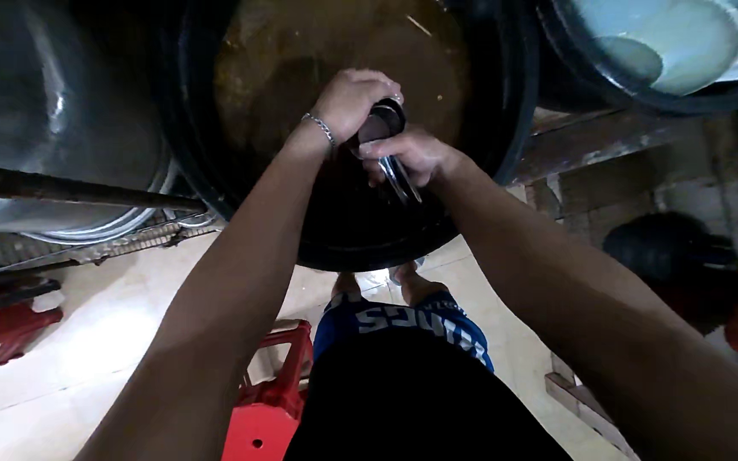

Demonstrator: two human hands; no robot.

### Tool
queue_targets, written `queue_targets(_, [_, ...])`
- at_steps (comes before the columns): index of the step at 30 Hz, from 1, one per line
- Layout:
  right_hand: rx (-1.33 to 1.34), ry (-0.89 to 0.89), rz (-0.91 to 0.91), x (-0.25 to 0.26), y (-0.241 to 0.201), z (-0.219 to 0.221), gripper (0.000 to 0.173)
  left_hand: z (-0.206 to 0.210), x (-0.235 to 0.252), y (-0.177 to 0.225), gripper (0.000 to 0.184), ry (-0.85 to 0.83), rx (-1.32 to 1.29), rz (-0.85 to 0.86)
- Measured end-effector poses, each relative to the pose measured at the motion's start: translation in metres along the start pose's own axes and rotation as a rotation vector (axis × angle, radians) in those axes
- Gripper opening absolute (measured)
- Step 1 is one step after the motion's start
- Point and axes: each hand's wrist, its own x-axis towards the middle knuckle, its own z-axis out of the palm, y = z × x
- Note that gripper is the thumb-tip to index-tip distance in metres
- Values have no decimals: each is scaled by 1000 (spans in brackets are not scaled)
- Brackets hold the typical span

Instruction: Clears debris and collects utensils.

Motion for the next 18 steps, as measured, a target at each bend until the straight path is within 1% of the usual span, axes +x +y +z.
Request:
queue_targets(1, [-46, -10, -20, -4, -5, -3, 5, 0, -2, 4, 33, -1, -20, 24])
queue_targets(2, [-85, 1, -38, -9, -14, -3, 6, -3, -5, 6, 39, 18, -68, 39])
queue_targets(3, [-93, 34, -58, -17, -24, -3, 15, -7, -8, 4, 43, 54, -100, 31])
queue_targets(4, [-75, 80, -93, -22, -34, -3, 20, -12, -11, 2, 45, 114, -92, -17])
queue_targets(6, [-112, 182, -142, -27, -48, -9, 28, -18, -11, -13, 37, 256, 3, -151])
queue_targets(7, [-178, 254, -149, -30, -54, -9, 23, -19, -11, -22, 33, 273, 32, -205])
queue_targets(8, [-218, 328, -163, -33, -61, -9, 22, -21, -9, -29, 30, 281, 42, -228])
queue_targets(10, [-122, 431, -219, -39, -68, -10, 18, -20, -8, -35, 29, 260, 94, -261])
queue_targets(12, [-9, 530, -243, -53, -70, -10, 18, -12, -17, -32, 37, 202, 249, -289])
queue_targets(13, [34, 535, -274, -64, -75, -10, 20, -10, -20, -29, 37, 179, 349, -276])
queue_targets(14, [67, 520, -317, -77, -79, -12, 17, -6, -24, -31, 32, 163, 456, -245])
queue_targets(16, [151, 447, -421, -112, -79, -15, 17, 3, -36, -47, 24, 113, 650, -187])
queue_targets(17, [184, 416, -474, -131, -77, -18, 18, 5, -40, -58, 27, 50, 739, -195])
queue_targets(18, [203, 405, -510, -152, -73, -21, 18, 6, -42, -67, 37, -46, 813, -251])
